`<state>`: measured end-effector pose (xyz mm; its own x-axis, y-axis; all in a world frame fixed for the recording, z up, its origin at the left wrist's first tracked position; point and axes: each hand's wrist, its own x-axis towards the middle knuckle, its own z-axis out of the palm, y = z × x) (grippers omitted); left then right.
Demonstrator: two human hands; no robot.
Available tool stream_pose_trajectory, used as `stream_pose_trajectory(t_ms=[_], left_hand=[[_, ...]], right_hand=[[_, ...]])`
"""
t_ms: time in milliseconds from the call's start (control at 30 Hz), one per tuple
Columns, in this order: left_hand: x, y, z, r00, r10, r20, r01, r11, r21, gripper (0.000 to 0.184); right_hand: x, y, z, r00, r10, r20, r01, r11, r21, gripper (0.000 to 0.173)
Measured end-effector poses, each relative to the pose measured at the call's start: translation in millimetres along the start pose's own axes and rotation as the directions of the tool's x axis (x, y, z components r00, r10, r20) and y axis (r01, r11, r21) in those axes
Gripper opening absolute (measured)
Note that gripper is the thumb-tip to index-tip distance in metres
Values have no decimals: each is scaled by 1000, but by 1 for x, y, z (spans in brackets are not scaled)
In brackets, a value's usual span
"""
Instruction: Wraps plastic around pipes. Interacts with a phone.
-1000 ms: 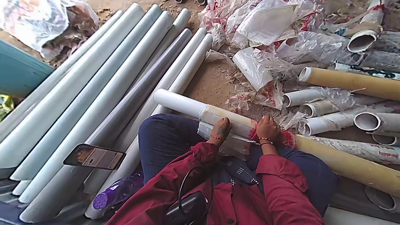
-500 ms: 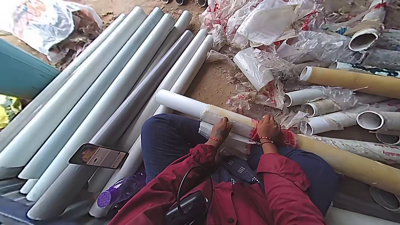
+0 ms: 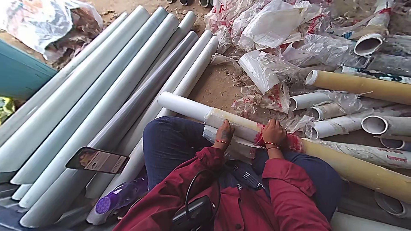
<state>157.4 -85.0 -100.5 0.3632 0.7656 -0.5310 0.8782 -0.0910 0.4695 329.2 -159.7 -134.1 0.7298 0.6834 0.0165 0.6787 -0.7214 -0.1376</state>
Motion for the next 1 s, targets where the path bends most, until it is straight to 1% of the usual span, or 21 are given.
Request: stream_pose_trajectory(t_ms=[100, 167, 233, 300, 333, 433, 500, 600, 667, 733, 800, 833, 867, 900, 933, 1000], left_hand=[[1, -13, 2, 998, -35, -46, 24, 979, -204, 37], [2, -19, 2, 997, -61, -44, 46, 958, -285, 35], [3, -17, -1, 999, -18, -36, 9, 972, -236, 40], [4, -9, -6, 1000, 15, 11, -13, 994, -104, 52], [6, -5, -8, 999, 25, 39, -24, 999, -47, 53], [8, -4, -7, 991, 106, 77, -109, 993, 37, 39], [3, -9, -6, 994, 103, 47, -104, 995, 8, 36], [-8, -27, 0, 996, 42, -72, -43, 999, -14, 32], [-15, -39, 5, 987, 64, -146, -68, 997, -28, 29], [-17, -49, 10, 960, 145, -238, -140, 989, 39, 27], [-15, -57, 13, 916, 282, -284, -258, 958, 122, 27], [-12, -61, 14, 869, 398, -293, -359, 916, 180, 26], [-7, -65, 14, 785, 538, -306, -487, 842, 230, 23], [-1, -69, 12, 710, 641, -291, -596, 767, 237, 21], [3, -73, 8, 675, 693, -251, -661, 720, 210, 22], [7, -80, -6, 693, 714, -103, -696, 699, 162, 28]], right_hand=[[1, 0, 0, 1000, 3, 6, -3, 1000, -10, 36], [2, -2, 0, 1000, 9, 3, -9, 1000, -2, 36], [3, -3, 0, 1000, 16, 6, -16, 1000, 18, 36], [3, -3, 0, 1000, 22, 12, -22, 1000, 15, 36], [3, -3, 1, 1000, 25, 15, -25, 1000, 6, 36], [2, -2, 0, 1000, 11, 5, -11, 1000, -16, 36], [0, 0, 1, 999, -14, -30, 14, 1000, -7, 35], [0, 4, 4, 996, -33, -82, 35, 999, 22, 35], [0, 5, 6, 995, -34, -90, 37, 999, 28, 35], [0, 5, 6, 995, -37, -94, 40, 999, 32, 34], [2, 4, 6, 997, -27, -70, 30, 999, 37, 35], [2, 3, 6, 998, -24, -66, 26, 999, 37, 36], [2, 2, 7, 997, -22, -70, 25, 999, 39, 36], [2, 2, 7, 997, -19, -70, 22, 999, 42, 36], [1, 3, 7, 997, -21, -70, 24, 999, 46, 35], [1, 5, 9, 995, -36, -93, 40, 999, 35, 35]])
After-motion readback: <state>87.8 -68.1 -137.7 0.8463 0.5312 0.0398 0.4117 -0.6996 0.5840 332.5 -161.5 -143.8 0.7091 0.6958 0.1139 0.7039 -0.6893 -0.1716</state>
